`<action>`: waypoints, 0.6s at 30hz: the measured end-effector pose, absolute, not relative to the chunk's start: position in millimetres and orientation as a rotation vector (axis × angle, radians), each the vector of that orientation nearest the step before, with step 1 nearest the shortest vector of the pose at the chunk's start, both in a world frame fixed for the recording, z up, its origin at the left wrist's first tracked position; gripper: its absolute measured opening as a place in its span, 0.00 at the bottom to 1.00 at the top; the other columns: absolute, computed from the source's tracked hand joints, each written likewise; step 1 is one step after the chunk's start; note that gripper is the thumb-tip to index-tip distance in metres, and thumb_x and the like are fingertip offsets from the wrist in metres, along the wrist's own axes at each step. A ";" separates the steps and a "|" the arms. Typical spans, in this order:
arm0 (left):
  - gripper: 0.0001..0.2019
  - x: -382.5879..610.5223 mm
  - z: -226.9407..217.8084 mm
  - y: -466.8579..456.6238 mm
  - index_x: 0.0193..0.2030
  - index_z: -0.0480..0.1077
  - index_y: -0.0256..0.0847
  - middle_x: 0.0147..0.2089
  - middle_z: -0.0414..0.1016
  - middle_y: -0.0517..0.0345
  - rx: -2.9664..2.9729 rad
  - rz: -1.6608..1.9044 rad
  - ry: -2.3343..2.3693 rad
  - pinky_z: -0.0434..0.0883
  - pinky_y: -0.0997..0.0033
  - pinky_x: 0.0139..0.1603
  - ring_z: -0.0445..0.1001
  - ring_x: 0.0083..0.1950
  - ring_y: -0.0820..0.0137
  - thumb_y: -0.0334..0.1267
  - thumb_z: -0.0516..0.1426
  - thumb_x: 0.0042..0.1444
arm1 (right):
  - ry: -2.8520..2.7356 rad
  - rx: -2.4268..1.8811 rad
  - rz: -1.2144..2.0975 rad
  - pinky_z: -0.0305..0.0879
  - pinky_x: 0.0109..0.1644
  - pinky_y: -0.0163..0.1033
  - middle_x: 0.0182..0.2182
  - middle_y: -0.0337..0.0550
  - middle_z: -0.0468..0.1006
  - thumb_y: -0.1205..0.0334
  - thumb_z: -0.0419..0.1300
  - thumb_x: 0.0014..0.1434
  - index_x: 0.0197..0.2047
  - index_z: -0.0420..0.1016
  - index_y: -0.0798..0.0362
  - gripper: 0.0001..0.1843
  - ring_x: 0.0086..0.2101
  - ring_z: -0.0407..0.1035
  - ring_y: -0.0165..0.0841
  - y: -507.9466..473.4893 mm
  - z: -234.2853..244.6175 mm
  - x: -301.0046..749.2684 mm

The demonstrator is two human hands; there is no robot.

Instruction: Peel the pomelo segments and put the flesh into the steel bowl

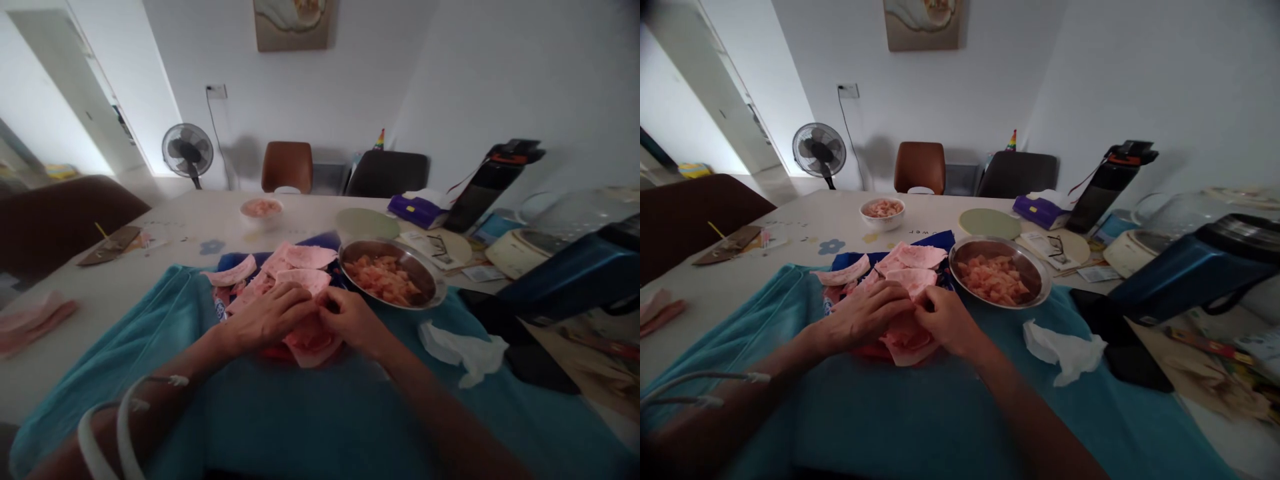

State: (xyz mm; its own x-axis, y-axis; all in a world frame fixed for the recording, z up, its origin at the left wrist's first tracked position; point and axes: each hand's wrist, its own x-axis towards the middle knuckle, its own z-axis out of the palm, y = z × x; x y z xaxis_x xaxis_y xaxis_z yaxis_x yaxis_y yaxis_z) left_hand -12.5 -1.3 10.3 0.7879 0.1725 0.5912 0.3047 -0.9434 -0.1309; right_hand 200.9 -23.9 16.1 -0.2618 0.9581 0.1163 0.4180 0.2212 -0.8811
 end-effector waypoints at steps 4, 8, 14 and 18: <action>0.15 -11.8 12.6 -3.7 0.59 0.67 0.34 0.50 0.76 0.46 -2.812 -0.878 -0.377 0.75 0.63 0.52 0.73 0.50 0.63 0.24 0.52 0.67 | -1.669 -1.269 1.164 0.58 0.30 0.35 0.24 0.37 0.73 0.60 0.61 0.52 0.26 0.71 0.52 0.07 0.28 0.64 0.30 -23.0 15.5 201.0; 0.18 -15.2 8.6 -1.1 0.58 0.68 0.36 0.50 0.76 0.46 -2.837 -0.962 -0.462 0.76 0.62 0.53 0.74 0.52 0.63 0.21 0.51 0.63 | -1.470 -1.267 1.333 0.59 0.30 0.35 0.24 0.36 0.73 0.57 0.65 0.52 0.26 0.74 0.53 0.10 0.26 0.64 0.29 -24.9 19.0 200.4; 0.13 -13.4 -5.4 6.0 0.54 0.69 0.39 0.45 0.78 0.50 -2.925 -1.212 -1.155 0.77 0.63 0.41 0.77 0.44 0.63 0.31 0.57 0.62 | -1.320 -1.184 1.367 0.69 0.37 0.38 0.30 0.42 0.81 0.48 0.66 0.56 0.33 0.81 0.53 0.16 0.32 0.74 0.33 -28.0 20.4 197.2; 0.09 -6.2 -6.8 6.7 0.48 0.69 0.39 0.38 0.76 0.56 -2.920 -1.720 -1.446 0.73 0.70 0.34 0.74 0.37 0.70 0.38 0.58 0.63 | -1.440 -1.176 1.252 0.73 0.46 0.42 0.40 0.44 0.84 0.51 0.66 0.57 0.44 0.82 0.51 0.16 0.41 0.78 0.37 -29.9 22.2 193.8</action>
State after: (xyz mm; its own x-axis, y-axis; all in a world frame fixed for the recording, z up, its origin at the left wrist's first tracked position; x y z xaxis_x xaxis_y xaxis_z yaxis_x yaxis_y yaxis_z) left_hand -6.2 6.7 -6.8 0.3096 0.8183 0.4842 0.3363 -0.5706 0.7492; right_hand 193.8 -29.9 22.2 -0.1751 0.9842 0.0282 0.1087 0.0478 -0.9929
